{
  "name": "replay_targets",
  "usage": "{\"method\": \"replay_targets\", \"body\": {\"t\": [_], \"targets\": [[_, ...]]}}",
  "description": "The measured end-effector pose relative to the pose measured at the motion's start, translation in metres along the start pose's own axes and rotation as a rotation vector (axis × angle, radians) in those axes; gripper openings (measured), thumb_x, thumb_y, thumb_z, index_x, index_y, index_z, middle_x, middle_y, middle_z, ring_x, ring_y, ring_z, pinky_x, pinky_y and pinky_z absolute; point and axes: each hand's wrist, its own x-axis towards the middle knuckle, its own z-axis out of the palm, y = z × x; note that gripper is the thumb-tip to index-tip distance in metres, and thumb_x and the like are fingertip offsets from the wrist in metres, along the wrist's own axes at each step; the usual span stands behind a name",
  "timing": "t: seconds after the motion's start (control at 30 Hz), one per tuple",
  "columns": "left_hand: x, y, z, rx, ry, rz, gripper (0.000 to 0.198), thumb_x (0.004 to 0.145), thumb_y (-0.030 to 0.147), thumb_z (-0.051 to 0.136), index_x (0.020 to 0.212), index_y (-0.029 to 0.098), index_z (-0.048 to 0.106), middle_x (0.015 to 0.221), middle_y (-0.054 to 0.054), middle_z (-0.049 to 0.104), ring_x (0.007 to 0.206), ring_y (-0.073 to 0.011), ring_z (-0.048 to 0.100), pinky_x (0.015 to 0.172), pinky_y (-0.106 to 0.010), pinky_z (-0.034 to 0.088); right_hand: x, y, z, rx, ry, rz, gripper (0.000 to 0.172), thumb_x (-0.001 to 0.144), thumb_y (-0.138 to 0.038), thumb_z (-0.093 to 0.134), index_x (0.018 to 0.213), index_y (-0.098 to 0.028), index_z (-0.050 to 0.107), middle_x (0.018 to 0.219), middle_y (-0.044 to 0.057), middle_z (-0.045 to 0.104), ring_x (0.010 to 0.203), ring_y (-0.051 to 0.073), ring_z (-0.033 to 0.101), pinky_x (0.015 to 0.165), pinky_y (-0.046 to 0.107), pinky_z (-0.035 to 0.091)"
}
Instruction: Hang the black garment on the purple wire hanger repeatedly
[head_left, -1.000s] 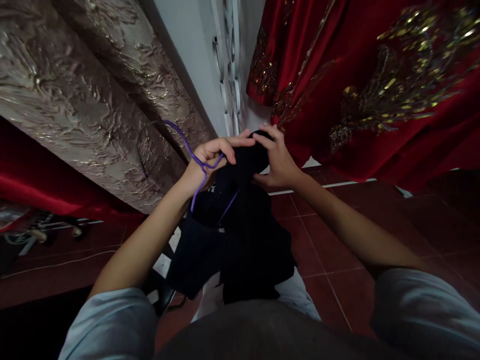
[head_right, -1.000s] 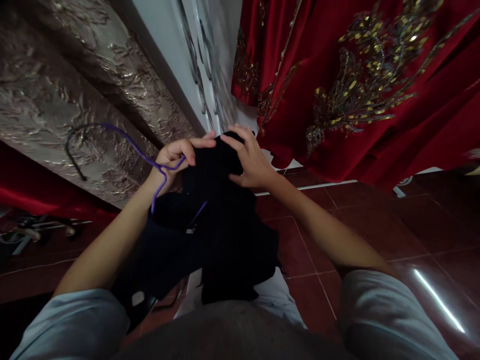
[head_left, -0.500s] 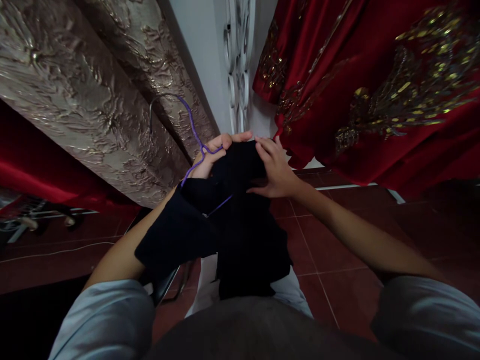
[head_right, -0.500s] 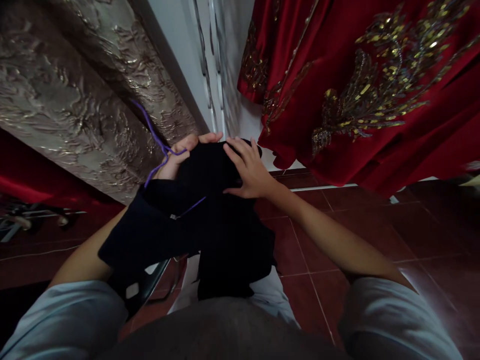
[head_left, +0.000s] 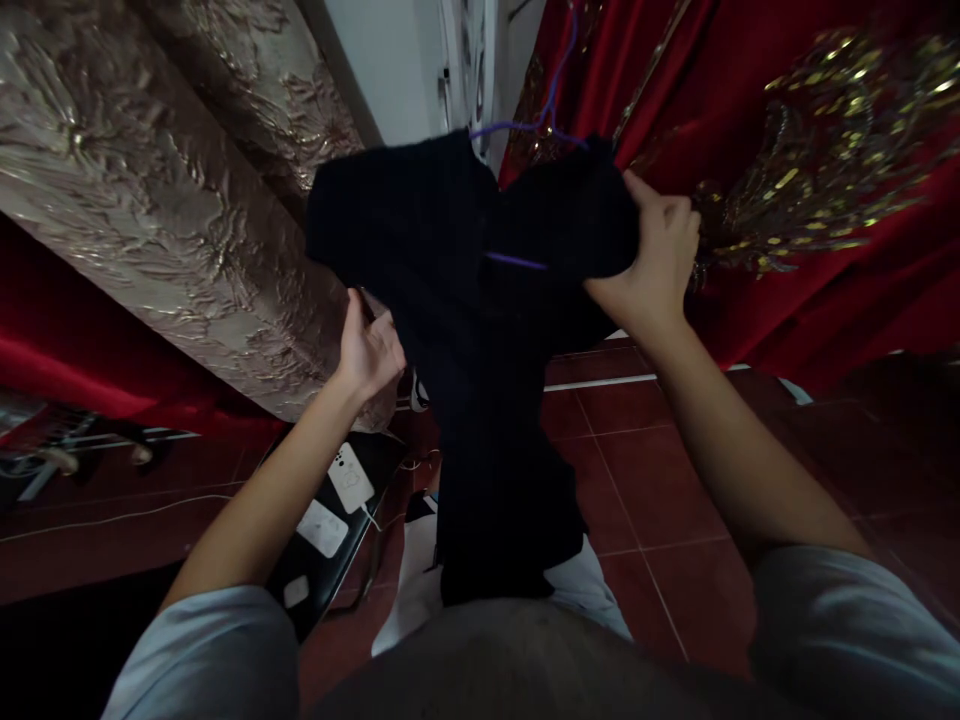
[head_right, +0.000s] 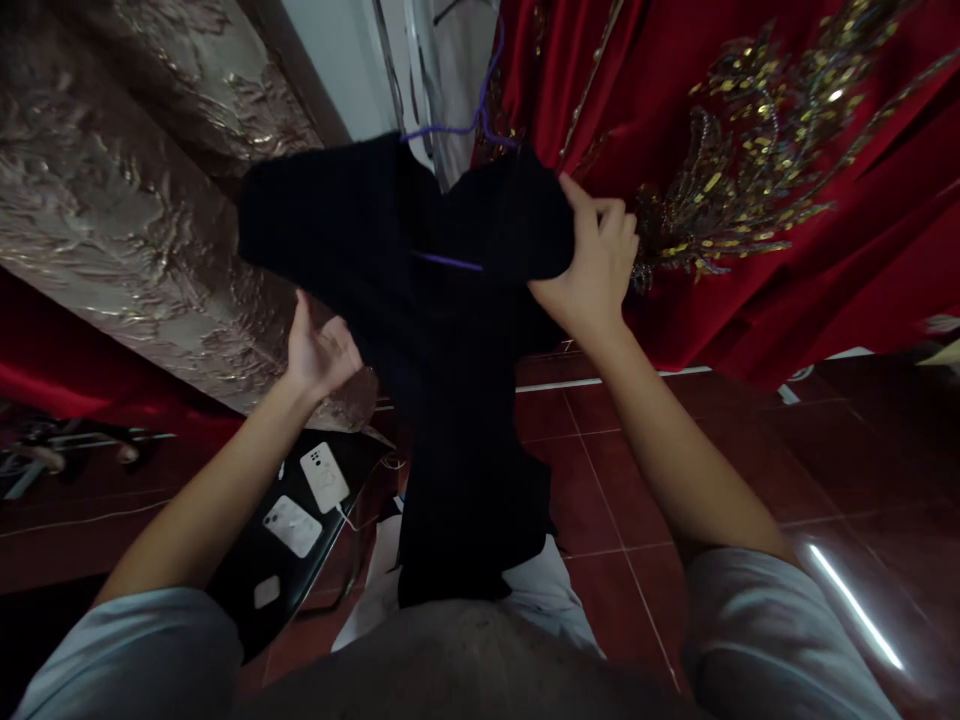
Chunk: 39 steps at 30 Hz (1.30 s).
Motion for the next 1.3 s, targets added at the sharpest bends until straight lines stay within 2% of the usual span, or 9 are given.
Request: {"method": "replay_targets", "body": {"t": [0.1, 0.23, 0.37, 0.5, 0.63, 0.83, 1.0, 1.17, 1.3], "targets": [[-0.002, -0.012, 0.001, -0.035, -0.050, -0.094, 0.075, 0.085, 0.084, 0.054, 0.111, 0.016, 0.070, 0.117, -0.019, 0.073, 0.131, -0.0410, 0.061, 0.107, -0.056, 0.054, 0.023, -0.017, -0.013, -0.038, -0.059, 0.000, 0.082, 0.091, -0.053, 0.064, 0.158, -0.022, 0.031, 0.134, 0.020, 0.045, 0.123, 0.037, 0.044, 0.105, 0.058, 0.037], [-0.007, -0.024, 0.015, 0.063, 0.148, 0.141, 0.054, 0.082, 0.048, 0.084, 0.124, 0.020, 0.066, 0.140, -0.012, 0.065, 0.142, -0.0324, 0.053, 0.120, -0.046, 0.044, 0.031, -0.033, -0.024, -0.075, -0.092, -0.120, 0.087, 0.086, -0.049, 0.071, 0.159, -0.026, 0.030, 0.135, 0.016, 0.045, 0.123, 0.037, 0.046, 0.104, 0.055, 0.040], [-0.015, -0.028, 0.018, 0.134, 0.276, 0.177, 0.057, 0.079, 0.043, 0.087, 0.126, 0.018, 0.066, 0.139, -0.013, 0.066, 0.135, -0.0333, 0.060, 0.120, -0.048, 0.045, 0.024, -0.014, -0.039, -0.093, -0.086, -0.240, 0.085, 0.084, -0.055, 0.068, 0.157, -0.025, 0.035, 0.131, 0.015, 0.048, 0.121, 0.034, 0.048, 0.102, 0.053, 0.044], [-0.022, -0.032, 0.018, 0.163, 0.253, 0.131, 0.062, 0.076, 0.041, 0.090, 0.127, 0.018, 0.066, 0.139, -0.013, 0.066, 0.137, -0.0346, 0.058, 0.121, -0.049, 0.044, 0.027, 0.002, -0.051, -0.101, -0.093, -0.215, 0.087, 0.077, -0.053, 0.075, 0.154, -0.026, 0.043, 0.129, 0.014, 0.050, 0.119, 0.034, 0.050, 0.102, 0.052, 0.046], [-0.020, -0.034, 0.025, 0.127, 0.226, 0.158, 0.056, 0.078, 0.039, 0.089, 0.126, 0.018, 0.067, 0.138, -0.013, 0.066, 0.136, -0.0333, 0.058, 0.121, -0.047, 0.044, 0.034, -0.013, -0.050, -0.102, -0.135, -0.162, 0.089, 0.076, -0.043, 0.079, 0.156, -0.026, 0.043, 0.134, 0.015, 0.050, 0.122, 0.036, 0.049, 0.103, 0.054, 0.045], [-0.021, -0.032, 0.027, 0.117, 0.334, 0.162, 0.064, 0.076, 0.041, 0.090, 0.131, 0.020, 0.064, 0.141, -0.012, 0.064, 0.139, -0.0326, 0.055, 0.122, -0.046, 0.042, 0.025, -0.014, -0.050, -0.029, -0.111, -0.289, 0.080, 0.081, -0.038, 0.073, 0.155, -0.032, 0.044, 0.133, 0.014, 0.054, 0.122, 0.038, 0.050, 0.103, 0.056, 0.045], [-0.045, -0.038, 0.027, 0.140, 0.307, 0.036, 0.070, 0.071, 0.036, 0.093, 0.132, 0.020, 0.064, 0.138, -0.014, 0.066, 0.137, -0.0347, 0.057, 0.121, -0.050, 0.044, 0.009, 0.000, -0.060, 0.053, -0.155, -0.386, 0.080, 0.081, -0.036, 0.071, 0.155, -0.029, 0.043, 0.146, 0.013, 0.048, 0.133, 0.043, 0.043, 0.110, 0.062, 0.037], [-0.072, -0.040, 0.041, 0.099, 0.374, -0.036, 0.069, 0.070, 0.031, 0.092, 0.132, 0.019, 0.063, 0.136, -0.014, 0.067, 0.132, -0.0340, 0.061, 0.118, -0.050, 0.048, -0.032, -0.041, -0.023, 0.263, -0.043, -0.313, 0.067, 0.086, -0.039, 0.065, 0.149, -0.027, 0.045, 0.147, 0.015, 0.047, 0.139, 0.040, 0.039, 0.108, 0.060, 0.040], [-0.091, -0.046, 0.057, 0.088, 0.417, -0.036, 0.064, 0.073, 0.031, 0.090, 0.130, 0.020, 0.064, 0.132, -0.012, 0.069, 0.129, -0.0320, 0.064, 0.114, -0.046, 0.052, -0.079, -0.093, 0.047, 0.618, 0.250, 0.184, 0.025, 0.094, -0.042, 0.055, 0.111, -0.023, 0.054, 0.115, 0.012, 0.053, 0.100, 0.024, 0.056, 0.087, 0.043, 0.051]]}}
